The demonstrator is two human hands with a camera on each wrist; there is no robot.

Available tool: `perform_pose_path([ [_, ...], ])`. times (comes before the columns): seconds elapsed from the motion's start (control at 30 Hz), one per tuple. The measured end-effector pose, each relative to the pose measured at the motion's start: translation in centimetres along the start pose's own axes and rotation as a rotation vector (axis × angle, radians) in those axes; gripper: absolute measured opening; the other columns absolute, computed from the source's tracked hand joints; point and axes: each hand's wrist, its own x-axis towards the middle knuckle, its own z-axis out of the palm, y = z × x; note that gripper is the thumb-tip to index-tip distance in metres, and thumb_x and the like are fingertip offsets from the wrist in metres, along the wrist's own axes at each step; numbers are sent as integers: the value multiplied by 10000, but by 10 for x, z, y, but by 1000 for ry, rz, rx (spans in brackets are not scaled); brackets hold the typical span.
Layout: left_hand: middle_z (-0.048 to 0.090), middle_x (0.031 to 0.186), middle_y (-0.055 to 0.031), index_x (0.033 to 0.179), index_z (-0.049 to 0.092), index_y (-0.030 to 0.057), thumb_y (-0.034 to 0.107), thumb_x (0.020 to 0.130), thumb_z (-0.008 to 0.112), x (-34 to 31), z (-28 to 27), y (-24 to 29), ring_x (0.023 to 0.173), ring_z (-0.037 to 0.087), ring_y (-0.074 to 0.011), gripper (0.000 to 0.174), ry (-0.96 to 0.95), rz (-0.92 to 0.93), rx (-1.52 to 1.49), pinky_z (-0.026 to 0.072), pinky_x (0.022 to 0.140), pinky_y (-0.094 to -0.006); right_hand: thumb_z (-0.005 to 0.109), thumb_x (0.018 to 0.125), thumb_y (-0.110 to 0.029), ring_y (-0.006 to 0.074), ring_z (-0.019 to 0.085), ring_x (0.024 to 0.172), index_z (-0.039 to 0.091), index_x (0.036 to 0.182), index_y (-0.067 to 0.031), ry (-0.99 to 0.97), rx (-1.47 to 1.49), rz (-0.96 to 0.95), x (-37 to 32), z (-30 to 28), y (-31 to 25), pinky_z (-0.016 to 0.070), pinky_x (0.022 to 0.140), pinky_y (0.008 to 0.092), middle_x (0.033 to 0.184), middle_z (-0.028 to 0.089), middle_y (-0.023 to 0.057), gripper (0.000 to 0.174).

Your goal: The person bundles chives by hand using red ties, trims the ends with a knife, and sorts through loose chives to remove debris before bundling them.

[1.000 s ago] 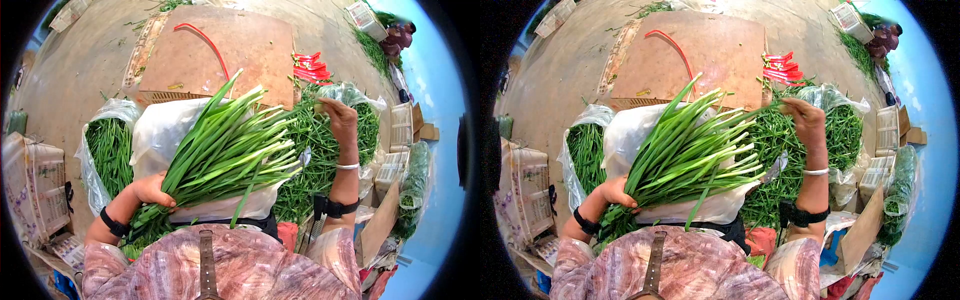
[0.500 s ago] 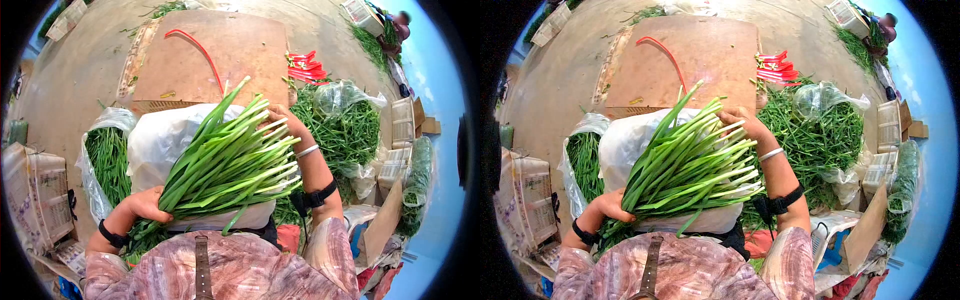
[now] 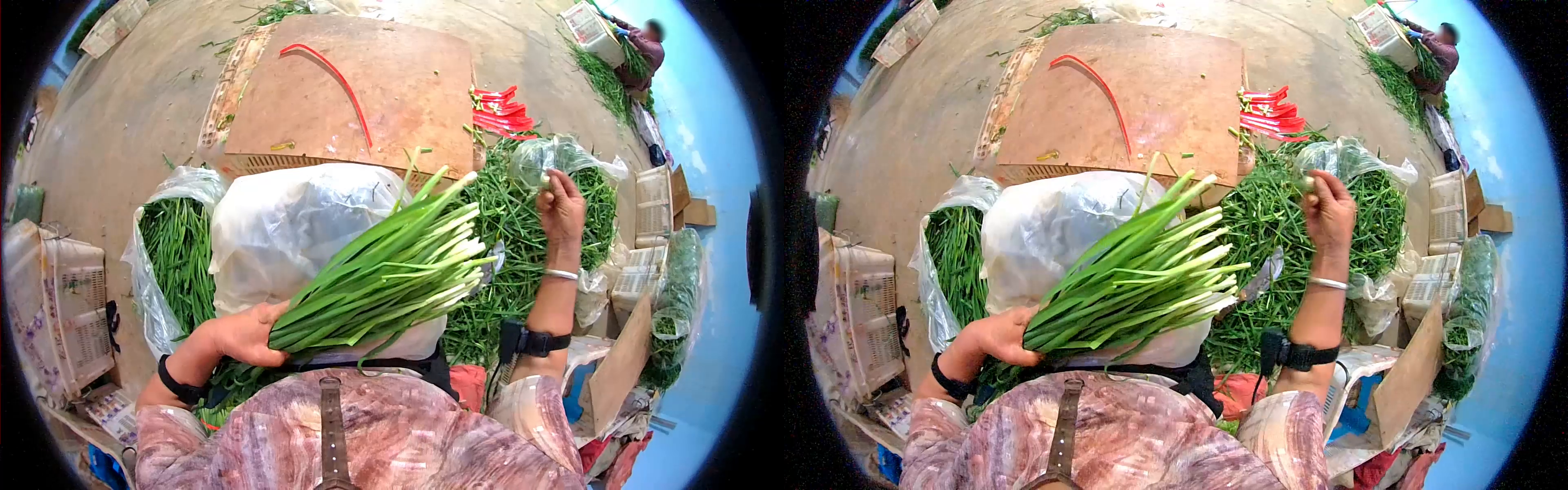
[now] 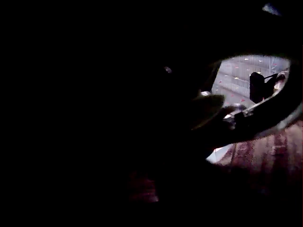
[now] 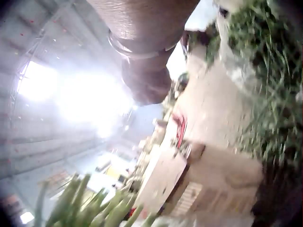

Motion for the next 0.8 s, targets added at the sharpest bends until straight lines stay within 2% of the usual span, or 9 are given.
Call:
perform_pose_path([
  [0.03,552,1176,-147,1306,352,5,116,684,617,0,0,-6,1101,508,-222,685,-36,19,113,380,945,-332,675,768,-65,121,573,617,621,991,5,176,-583,-84,5,-26,-7,475,546,215,840,635,97,240],
  [0.07,552,1176,-147,1306,352,5,116,684,617,0,1,-4,1101,508,-222,685,-30,25,113,380,945,-332,702,733,-95,207,633,764,597,1041,28,226,-1487,-226,12,-61,-6,514,653,296,946,643,149,348],
  [0.13,570,1134,-175,1396,200,49,64,664,569,2,5,3,1026,571,-279,820,-5,93,220,431,886,-326,698,730,-128,265,636,850,554,1112,49,94,-1903,-435,-5,-42,-14,515,712,342,1059,616,181,446],
  [0.2,560,1144,-187,1403,183,52,59,656,565,5,8,9,1032,566,-296,839,-14,49,229,429,888,-328,666,767,-181,166,632,768,526,1160,41,-148,-1177,-51,-18,13,-15,502,682,281,1047,621,175,472],
  [0.33,526,1168,-228,1410,166,59,37,633,565,7,10,21,1049,546,-344,873,-22,-46,298,421,897,-340,610,834,-171,137,631,777,372,1311,5,-628,-488,427,-26,91,18,465,565,208,995,615,124,561],
  [0.47,519,1168,-238,1406,186,65,20,619,569,8,18,23,1053,538,-355,877,64,78,380,423,891,-353,617,835,-138,114,587,637,409,1284,12,-698,-419,516,-29,114,49,388,477,193,886,607,87,517],
  [0.57,536,1123,-234,1397,231,81,14,611,586,1,21,26,1027,539,-372,865,110,65,451,428,878,-369,592,830,-45,66,415,504,598,1014,8,-703,-63,558,-19,112,55,316,451,166,761,571,43,191],
  [0.67,573,981,-193,1375,306,108,38,614,631,-5,20,32,891,581,-358,830,236,139,592,465,780,-381,596,824,-60,75,438,527,598,954,28,-608,117,364,-16,82,29,364,469,192,735,549,27,157],
  [0.8,528,718,-92,1289,476,159,81,622,693,-15,9,70,604,555,-266,706,493,212,1036,448,535,-349,552,869,-151,140,594,712,574,1054,44,-730,-65,157,-39,66,-43,460,603,216,886,621,104,269],
])
